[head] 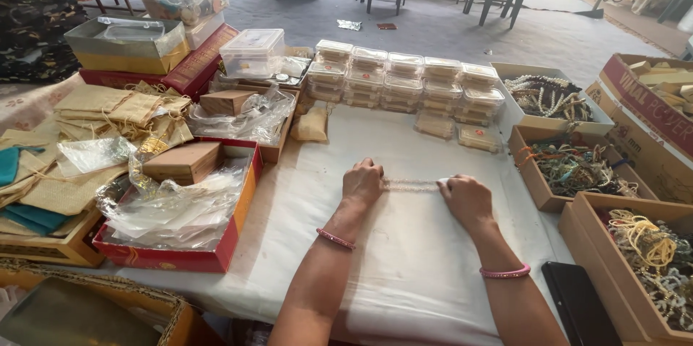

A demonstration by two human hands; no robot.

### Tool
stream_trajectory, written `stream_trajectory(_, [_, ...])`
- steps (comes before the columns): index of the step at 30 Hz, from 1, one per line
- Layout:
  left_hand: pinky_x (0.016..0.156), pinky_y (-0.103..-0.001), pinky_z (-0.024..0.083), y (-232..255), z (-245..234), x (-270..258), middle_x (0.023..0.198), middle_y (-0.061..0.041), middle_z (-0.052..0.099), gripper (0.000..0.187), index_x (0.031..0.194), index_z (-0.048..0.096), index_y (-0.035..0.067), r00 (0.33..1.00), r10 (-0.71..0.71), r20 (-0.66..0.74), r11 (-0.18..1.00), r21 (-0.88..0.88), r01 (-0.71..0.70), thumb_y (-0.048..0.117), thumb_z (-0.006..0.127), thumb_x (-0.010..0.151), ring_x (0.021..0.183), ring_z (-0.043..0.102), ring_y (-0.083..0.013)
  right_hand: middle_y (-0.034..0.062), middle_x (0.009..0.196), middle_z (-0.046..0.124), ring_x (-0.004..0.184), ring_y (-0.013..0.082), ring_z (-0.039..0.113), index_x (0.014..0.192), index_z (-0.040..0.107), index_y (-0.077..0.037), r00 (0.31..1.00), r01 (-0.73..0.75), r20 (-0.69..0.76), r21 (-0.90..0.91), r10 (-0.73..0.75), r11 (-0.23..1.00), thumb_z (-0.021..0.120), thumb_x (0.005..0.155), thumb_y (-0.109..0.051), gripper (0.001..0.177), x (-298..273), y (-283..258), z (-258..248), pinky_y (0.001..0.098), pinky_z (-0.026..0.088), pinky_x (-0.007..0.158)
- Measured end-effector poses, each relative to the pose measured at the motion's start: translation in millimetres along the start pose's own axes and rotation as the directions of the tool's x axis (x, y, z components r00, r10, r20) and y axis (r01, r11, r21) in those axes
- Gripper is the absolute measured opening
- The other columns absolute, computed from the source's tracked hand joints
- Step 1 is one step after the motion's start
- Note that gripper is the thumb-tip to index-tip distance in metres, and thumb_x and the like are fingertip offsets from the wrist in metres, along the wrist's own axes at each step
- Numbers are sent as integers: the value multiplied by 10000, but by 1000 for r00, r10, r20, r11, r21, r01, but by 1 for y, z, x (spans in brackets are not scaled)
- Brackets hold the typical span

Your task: Sort, clean, and pack small jewelry items into small plastic bags and boxes.

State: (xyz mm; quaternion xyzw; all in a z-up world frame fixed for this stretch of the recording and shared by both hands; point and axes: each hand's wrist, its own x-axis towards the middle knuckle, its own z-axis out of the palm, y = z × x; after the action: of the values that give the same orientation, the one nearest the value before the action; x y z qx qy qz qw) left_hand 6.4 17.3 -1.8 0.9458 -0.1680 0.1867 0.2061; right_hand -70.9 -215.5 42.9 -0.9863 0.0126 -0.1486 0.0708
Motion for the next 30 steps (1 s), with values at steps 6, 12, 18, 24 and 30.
stream_trajectory(6, [925, -421, 528, -2, 0, -3, 1045, -37, 696, 135, 962, 800, 215, 966, 239, -102, 954, -162, -254, 224, 761, 833, 1058, 667, -263, 168, 1330, 685, 1118, 327, 693, 1151, 765, -102, 889, 292, -348, -72, -298, 954, 694, 941, -337, 323, 2, 5, 34, 447, 537, 991])
stream_trajectory(12, [890, -440, 529, -3, 10, -1, 1055, -25, 705, 117, 915, 814, 219, 952, 305, -22, 952, -30, -306, 210, 750, 817, 1045, 672, -242, 132, 1284, 709, 1122, 348, 674, 1093, 788, -118, 773, 609, -300, 102, -560, 786, 679, 801, -145, 313, -11, -26, 16, 450, 534, 964])
stream_trajectory(18, [877, -444, 533, -2, -4, -1, 1014, -73, 697, 172, 888, 781, 113, 993, 109, -51, 990, 99, -104, 283, 756, 881, 1005, 681, -249, 61, 1017, 749, 972, 282, 707, 900, 791, -114, 950, 294, -131, 51, -285, 955, 708, 833, -248, 171, -7, -14, 6, 410, 556, 893])
stream_trajectory(24, [915, -440, 519, -5, 4, 1, 1108, -60, 685, 227, 970, 773, 141, 981, 173, -87, 984, 53, -169, 314, 746, 826, 1090, 657, -236, 77, 1034, 758, 991, 261, 719, 950, 796, -106, 970, 63, -224, -161, -99, 985, 669, 999, -412, 335, 0, 2, 22, 425, 545, 974])
stream_trajectory(30, [978, -438, 485, 2, 10, -3, 1192, 4, 691, 142, 1005, 794, 231, 934, 354, 37, 935, -31, -353, 303, 715, 912, 1119, 648, -196, 196, 1508, 532, 1347, 384, 524, 1351, 680, -91, 846, 476, -235, -73, -479, 876, 555, 986, -497, 561, 2, -17, 38, 489, 444, 1059])
